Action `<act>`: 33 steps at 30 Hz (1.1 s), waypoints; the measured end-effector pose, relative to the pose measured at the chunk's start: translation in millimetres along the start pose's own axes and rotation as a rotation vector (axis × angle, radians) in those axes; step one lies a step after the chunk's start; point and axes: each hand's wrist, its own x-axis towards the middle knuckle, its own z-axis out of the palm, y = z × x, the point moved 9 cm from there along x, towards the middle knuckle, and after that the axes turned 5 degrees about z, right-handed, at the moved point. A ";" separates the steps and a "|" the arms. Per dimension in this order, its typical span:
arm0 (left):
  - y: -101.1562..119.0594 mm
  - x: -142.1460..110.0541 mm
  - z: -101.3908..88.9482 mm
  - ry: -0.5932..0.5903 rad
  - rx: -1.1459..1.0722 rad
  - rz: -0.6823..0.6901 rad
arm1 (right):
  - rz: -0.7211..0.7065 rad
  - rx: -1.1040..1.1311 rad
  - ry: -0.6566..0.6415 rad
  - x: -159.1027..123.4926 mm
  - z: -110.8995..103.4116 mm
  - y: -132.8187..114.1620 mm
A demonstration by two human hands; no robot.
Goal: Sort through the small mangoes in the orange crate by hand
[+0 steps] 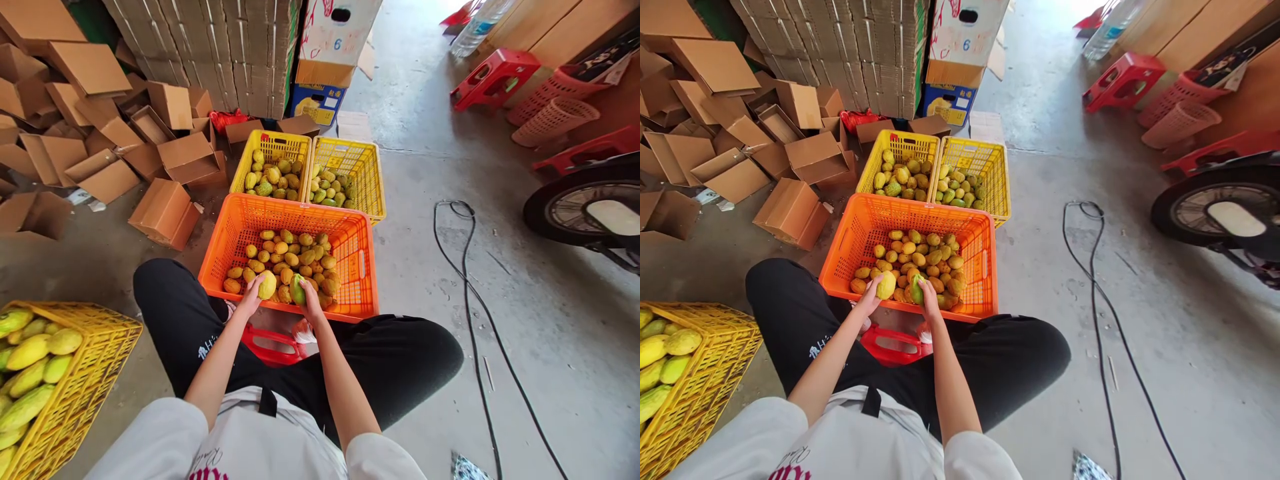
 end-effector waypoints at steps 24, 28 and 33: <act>-1.3 2.8 -0.7 -0.129 -0.054 0.010 | 0.022 -0.018 0.086 -0.5 -5.8 2.3; -1.2 5.7 -9.2 0.008 -0.082 0.010 | 0.049 0.030 0.057 -0.7 -4.5 2.6; -6.5 6.1 -3.0 -0.009 -0.057 -0.079 | 0.093 0.062 0.013 -2.2 -0.4 4.2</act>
